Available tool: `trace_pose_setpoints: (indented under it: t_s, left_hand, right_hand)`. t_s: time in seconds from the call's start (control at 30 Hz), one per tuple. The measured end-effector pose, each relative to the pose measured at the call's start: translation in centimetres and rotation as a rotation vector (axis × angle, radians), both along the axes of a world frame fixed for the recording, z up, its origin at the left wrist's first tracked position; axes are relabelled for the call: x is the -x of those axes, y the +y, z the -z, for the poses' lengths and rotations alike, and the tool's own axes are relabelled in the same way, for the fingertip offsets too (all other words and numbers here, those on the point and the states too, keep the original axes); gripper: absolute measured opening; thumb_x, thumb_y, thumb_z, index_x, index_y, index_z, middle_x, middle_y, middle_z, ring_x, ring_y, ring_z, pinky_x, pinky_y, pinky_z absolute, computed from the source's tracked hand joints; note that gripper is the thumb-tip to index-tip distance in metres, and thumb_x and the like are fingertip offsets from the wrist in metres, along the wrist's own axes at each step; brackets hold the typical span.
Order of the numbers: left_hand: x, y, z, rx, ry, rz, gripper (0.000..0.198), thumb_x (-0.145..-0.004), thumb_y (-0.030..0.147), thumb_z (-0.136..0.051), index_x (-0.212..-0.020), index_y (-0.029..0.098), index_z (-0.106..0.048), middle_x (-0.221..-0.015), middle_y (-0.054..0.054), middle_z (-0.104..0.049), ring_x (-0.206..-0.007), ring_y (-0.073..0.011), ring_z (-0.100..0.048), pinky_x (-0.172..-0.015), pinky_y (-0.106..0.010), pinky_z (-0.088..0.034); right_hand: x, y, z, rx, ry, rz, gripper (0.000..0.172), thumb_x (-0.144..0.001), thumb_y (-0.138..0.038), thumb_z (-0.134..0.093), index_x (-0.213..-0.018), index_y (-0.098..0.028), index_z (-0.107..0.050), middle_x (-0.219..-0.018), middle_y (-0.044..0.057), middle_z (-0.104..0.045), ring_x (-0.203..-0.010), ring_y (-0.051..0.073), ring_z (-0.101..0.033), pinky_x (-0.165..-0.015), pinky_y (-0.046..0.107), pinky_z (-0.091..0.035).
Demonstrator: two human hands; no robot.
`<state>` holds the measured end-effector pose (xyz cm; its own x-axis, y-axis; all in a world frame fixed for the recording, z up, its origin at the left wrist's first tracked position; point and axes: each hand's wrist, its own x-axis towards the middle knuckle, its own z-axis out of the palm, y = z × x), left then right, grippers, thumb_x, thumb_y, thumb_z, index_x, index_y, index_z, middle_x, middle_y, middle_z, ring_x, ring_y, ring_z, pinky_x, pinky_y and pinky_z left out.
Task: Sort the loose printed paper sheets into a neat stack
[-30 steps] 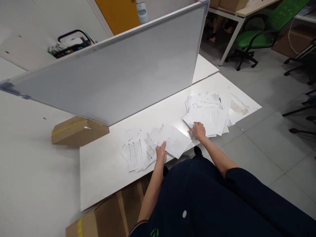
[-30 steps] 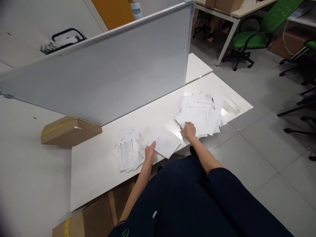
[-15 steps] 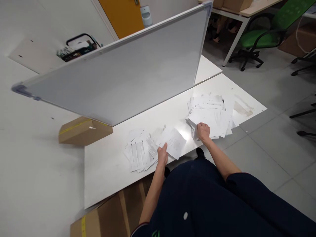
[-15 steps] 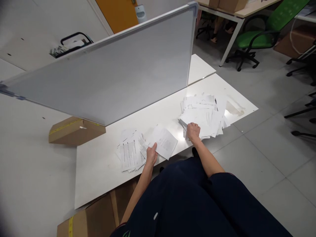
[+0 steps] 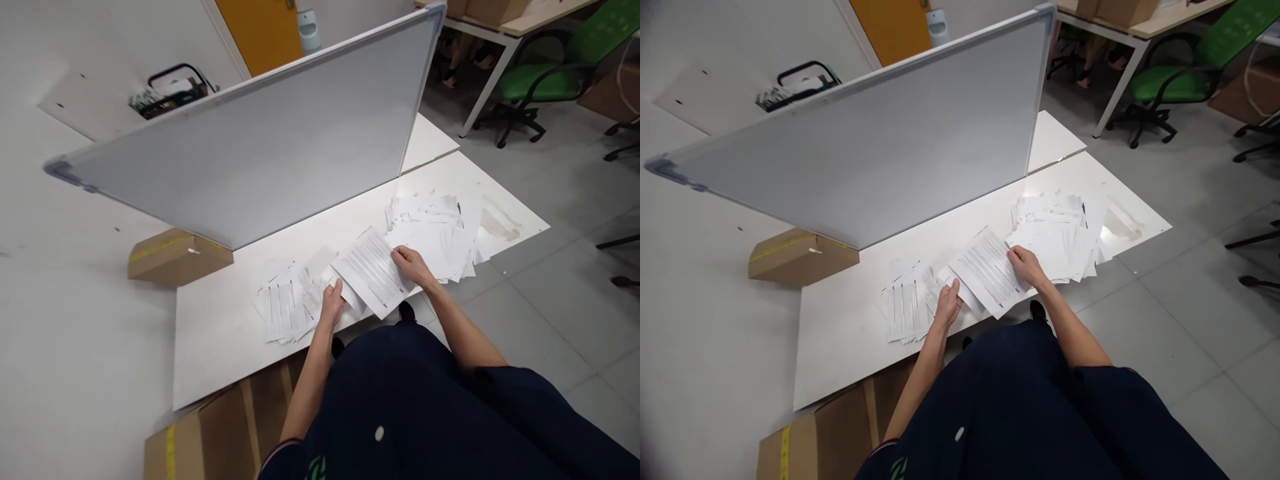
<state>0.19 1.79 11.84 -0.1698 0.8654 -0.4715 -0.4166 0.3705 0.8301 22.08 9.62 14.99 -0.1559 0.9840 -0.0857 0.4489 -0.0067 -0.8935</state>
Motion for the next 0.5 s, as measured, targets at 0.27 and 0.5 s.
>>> trace_pose_setpoints:
  t_s: [0.27,0.5]
  left_hand:
    - [0.8,-0.6,0.0,-0.096,0.092,0.041,0.037,-0.071,0.045,-0.059,-0.089,0.013,-0.062,-0.08,-0.006,-0.066,-0.084,-0.018,-0.059,-0.078,-0.03,-0.045]
    - [2.8,-1.5,-0.5,-0.094,0.414,0.124,0.029,-0.07,0.041,-0.06,-0.06,0.014,-0.059,-0.055,0.0,-0.056,-0.07,-0.0166,-0.056,-0.069,-0.027,-0.043]
  right_hand:
    - [3.1,-0.9,2.5,0.025,-0.019,-0.074,0.026,-0.08,-0.041,-0.042,-0.082,-0.02,-0.056,-0.076,0.002,-0.058,-0.069,0.015,-0.051,-0.062,0.026,-0.038]
    - [2.9,-0.4,2.5,0.26,0.33,-0.319,0.051,-0.068,-0.038,-0.061,-0.115,-0.02,-0.052,-0.111,0.009,-0.058,-0.1,0.022,-0.052,-0.081,0.035,-0.042]
